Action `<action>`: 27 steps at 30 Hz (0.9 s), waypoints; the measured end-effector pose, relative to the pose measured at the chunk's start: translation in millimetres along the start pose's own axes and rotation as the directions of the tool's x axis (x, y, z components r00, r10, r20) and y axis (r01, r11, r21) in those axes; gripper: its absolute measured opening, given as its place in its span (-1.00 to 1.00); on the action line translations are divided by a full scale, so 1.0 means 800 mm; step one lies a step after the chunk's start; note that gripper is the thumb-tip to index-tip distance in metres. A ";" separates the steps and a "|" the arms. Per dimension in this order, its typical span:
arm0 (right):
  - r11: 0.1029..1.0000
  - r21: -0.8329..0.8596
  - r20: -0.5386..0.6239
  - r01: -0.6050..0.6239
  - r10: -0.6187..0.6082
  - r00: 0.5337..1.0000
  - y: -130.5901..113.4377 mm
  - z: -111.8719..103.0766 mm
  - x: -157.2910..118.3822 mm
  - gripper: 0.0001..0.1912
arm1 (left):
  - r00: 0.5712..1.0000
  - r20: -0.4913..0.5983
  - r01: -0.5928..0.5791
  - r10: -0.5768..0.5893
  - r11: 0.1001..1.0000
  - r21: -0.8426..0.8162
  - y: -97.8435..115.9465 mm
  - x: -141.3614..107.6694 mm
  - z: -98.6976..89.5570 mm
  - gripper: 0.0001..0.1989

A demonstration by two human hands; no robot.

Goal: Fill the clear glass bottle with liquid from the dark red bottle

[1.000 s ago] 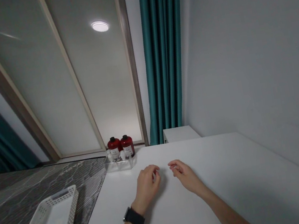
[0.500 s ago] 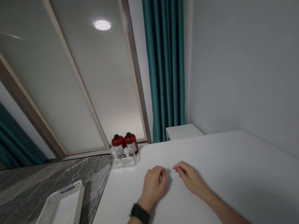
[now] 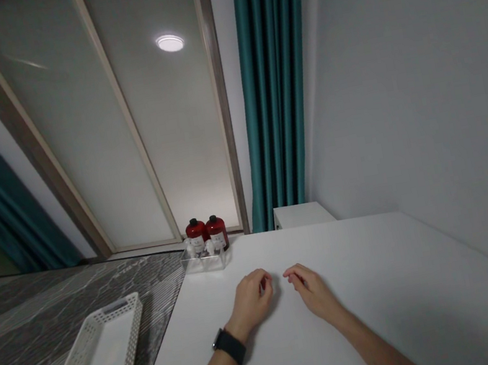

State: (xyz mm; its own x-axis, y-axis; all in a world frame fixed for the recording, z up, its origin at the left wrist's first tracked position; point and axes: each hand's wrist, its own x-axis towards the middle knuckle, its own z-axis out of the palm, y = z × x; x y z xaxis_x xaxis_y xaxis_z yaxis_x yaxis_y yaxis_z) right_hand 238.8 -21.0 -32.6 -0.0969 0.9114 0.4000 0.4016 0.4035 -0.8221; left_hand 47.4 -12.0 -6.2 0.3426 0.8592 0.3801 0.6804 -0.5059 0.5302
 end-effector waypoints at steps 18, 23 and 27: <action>1.000 0.000 -0.007 0.008 -0.008 1.000 0.000 0.000 0.001 -0.73 | 1.000 0.020 0.018 -0.018 1.000 -0.024 0.000 0.000 -0.001 -0.80; 1.000 0.000 -0.010 0.008 -0.008 1.000 0.001 0.000 0.001 -0.73 | 1.000 0.017 0.023 -0.023 1.000 -0.019 -0.001 0.000 -0.001 -0.79; 1.000 0.004 -0.011 0.003 -0.003 1.000 0.001 0.000 0.001 -0.73 | 1.000 0.017 0.020 -0.019 1.000 -0.021 -0.001 0.001 0.000 -0.79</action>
State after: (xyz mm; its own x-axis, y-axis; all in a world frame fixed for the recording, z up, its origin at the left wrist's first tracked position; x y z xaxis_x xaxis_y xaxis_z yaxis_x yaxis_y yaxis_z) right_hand 238.8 -20.0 -32.6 -0.0883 0.9091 0.4072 0.3974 0.4070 -0.8224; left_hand 46.9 -10.7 -6.2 0.3405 0.8699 0.3568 0.6733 -0.4905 0.5533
